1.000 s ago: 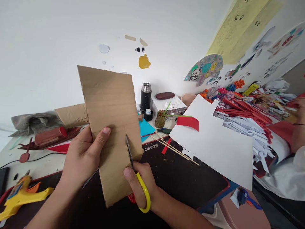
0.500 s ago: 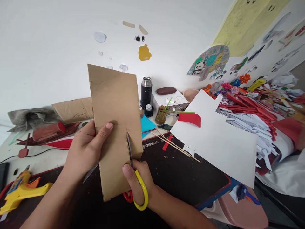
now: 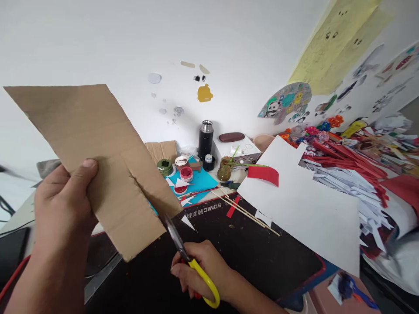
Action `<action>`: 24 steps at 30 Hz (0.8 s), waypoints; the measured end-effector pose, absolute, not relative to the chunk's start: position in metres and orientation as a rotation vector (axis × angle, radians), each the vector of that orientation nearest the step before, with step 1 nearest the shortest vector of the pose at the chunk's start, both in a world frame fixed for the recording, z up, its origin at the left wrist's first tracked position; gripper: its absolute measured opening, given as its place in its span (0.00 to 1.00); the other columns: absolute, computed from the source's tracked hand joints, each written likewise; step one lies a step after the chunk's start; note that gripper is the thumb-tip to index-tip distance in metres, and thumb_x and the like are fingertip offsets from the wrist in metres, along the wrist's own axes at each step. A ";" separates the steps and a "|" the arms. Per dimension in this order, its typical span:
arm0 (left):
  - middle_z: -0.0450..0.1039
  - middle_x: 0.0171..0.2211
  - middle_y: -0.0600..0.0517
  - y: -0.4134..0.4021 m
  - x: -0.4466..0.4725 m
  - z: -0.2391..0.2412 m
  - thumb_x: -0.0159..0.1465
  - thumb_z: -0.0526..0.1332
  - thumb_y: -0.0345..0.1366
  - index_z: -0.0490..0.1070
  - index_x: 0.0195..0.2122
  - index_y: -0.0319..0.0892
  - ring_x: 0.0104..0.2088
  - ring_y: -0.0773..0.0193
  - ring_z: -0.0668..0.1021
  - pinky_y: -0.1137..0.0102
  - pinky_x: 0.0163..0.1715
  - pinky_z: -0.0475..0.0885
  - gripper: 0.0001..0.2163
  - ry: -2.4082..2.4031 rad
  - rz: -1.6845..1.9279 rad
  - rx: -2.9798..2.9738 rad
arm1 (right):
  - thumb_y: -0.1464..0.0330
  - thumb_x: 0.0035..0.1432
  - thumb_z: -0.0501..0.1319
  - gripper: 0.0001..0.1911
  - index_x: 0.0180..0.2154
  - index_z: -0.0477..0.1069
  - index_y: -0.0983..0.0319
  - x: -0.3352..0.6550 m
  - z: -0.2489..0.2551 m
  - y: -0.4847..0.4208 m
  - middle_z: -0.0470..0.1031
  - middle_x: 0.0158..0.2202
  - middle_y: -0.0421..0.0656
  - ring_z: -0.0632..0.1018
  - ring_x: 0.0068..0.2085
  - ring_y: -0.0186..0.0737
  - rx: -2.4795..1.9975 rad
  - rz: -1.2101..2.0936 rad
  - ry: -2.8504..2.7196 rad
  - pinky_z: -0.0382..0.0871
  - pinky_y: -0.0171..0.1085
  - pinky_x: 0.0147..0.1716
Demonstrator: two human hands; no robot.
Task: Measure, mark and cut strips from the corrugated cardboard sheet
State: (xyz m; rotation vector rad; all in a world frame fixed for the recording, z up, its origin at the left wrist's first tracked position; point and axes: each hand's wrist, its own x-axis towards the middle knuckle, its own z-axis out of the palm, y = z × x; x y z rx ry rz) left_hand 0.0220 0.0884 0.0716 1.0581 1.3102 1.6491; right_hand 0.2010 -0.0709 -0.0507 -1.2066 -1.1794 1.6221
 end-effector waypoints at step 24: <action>0.86 0.30 0.49 0.066 0.045 0.059 0.44 0.85 0.54 0.82 0.42 0.42 0.20 0.57 0.83 0.67 0.18 0.80 0.30 0.989 0.976 0.953 | 0.47 0.65 0.70 0.22 0.40 0.69 0.57 0.238 -0.014 -0.047 0.67 0.19 0.30 0.69 0.16 0.33 -1.201 1.174 -1.070 0.64 0.31 0.17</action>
